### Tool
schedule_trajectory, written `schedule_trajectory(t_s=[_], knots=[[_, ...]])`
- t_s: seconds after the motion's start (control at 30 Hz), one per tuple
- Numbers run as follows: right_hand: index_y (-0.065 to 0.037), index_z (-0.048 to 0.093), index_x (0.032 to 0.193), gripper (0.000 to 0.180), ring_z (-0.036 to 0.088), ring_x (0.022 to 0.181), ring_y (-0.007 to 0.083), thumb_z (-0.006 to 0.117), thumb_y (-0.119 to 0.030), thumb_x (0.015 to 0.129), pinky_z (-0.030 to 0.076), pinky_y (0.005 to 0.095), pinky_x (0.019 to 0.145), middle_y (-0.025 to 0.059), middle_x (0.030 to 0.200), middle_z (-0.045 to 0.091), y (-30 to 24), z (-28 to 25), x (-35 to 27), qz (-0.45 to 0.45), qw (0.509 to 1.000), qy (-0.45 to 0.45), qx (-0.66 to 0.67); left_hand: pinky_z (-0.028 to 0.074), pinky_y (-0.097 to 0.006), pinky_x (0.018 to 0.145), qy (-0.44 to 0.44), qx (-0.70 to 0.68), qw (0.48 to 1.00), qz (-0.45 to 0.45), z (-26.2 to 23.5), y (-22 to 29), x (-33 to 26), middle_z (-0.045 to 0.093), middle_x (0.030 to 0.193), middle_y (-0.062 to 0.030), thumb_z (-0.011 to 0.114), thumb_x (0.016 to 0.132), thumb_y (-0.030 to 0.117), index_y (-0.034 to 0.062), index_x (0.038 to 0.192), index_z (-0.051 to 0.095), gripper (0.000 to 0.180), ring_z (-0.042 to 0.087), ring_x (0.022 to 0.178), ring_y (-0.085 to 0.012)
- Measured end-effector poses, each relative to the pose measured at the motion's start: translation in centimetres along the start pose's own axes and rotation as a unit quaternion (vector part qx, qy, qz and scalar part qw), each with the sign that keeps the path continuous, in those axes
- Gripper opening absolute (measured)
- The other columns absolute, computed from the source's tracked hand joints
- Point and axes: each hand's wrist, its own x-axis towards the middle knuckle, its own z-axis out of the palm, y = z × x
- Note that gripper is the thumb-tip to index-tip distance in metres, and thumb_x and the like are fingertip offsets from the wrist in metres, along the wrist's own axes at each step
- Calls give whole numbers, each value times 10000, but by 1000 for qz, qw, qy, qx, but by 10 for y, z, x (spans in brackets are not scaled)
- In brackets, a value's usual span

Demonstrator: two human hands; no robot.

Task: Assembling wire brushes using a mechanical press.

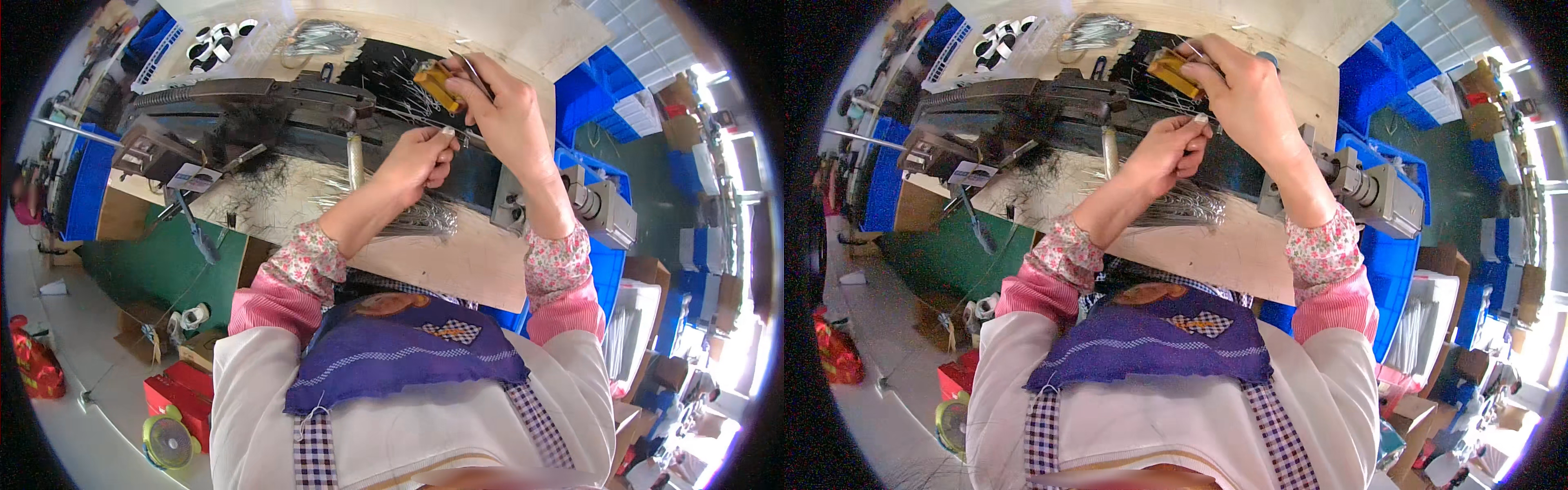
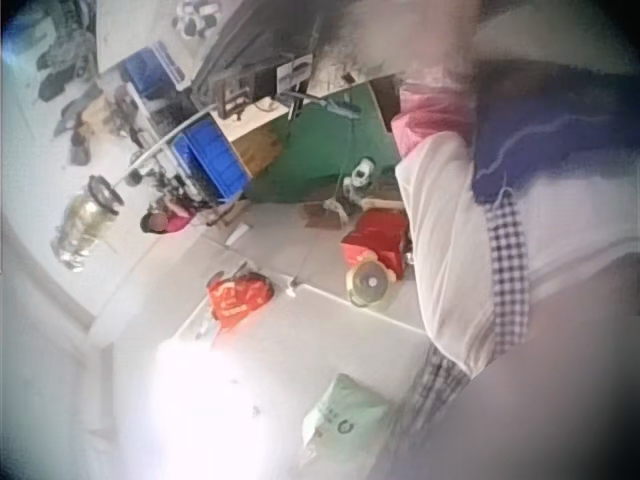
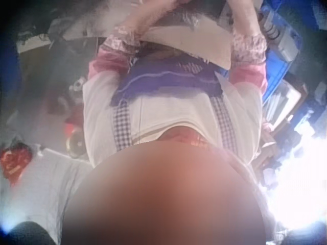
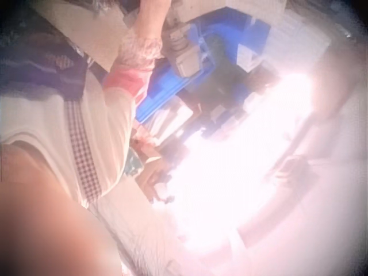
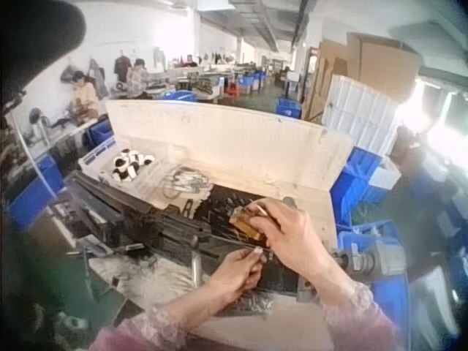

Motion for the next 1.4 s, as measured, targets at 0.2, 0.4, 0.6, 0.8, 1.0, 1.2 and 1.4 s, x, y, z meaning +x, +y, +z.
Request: schedule_trajectory(t_s=[0.2,0.4,0.6,0.8,1.0,1.2,1.4], knots=[[-74,649,1046,217,653,812,304,603,-105,836,501,380,690,156,859,665,31,-9,1,66,986,-71,-138,217,-235,391,125,-9,981,149,-10,4,-18,398,589,42,486,974,208,48,855,542,207,314,424,-60],[43,632,1007,216,634,689,167,584,-80,836,496,304,635,129,773,654,45,43,20,116,948,-291,53,225,-240,416,137,-44,983,117,-10,4,-25,405,564,37,500,980,258,75,854,554,229,310,428,-72],[32,635,1054,217,599,637,98,607,-97,882,498,235,583,49,791,654,19,13,21,218,919,-306,122,276,-243,404,165,-55,974,142,-9,-1,-24,456,566,18,468,992,303,71,837,556,292,378,429,-85],[-34,631,1128,258,660,751,181,587,-176,917,529,294,663,102,897,662,44,19,34,243,891,-362,125,304,-410,1098,-1,-87,985,151,6,1,-19,464,1305,-187,275,942,628,-28,1339,359,772,408,1276,-260],[-143,653,1120,284,568,940,337,606,-202,846,497,399,804,169,1063,604,47,-12,18,-133,924,-171,-315,335,-416,1078,15,-328,942,75,-4,27,-26,462,1271,-238,322,923,642,-131,1265,351,845,402,1270,-330],[-126,673,997,306,572,814,263,639,-57,701,433,366,678,75,816,542,7,35,-19,-168,953,-57,-245,280,-393,1125,0,-353,931,96,-9,19,-35,460,1321,-195,328,958,563,-72,1274,394,712,409,1285,-286],[-112,723,865,135,594,726,226,691,-119,734,408,346,730,53,696,578,17,18,3,5,987,-127,-100,283,-399,1128,31,-322,936,136,-9,23,-44,470,1301,-183,336,963,546,-68,1257,404,684,422,1268,-282]])
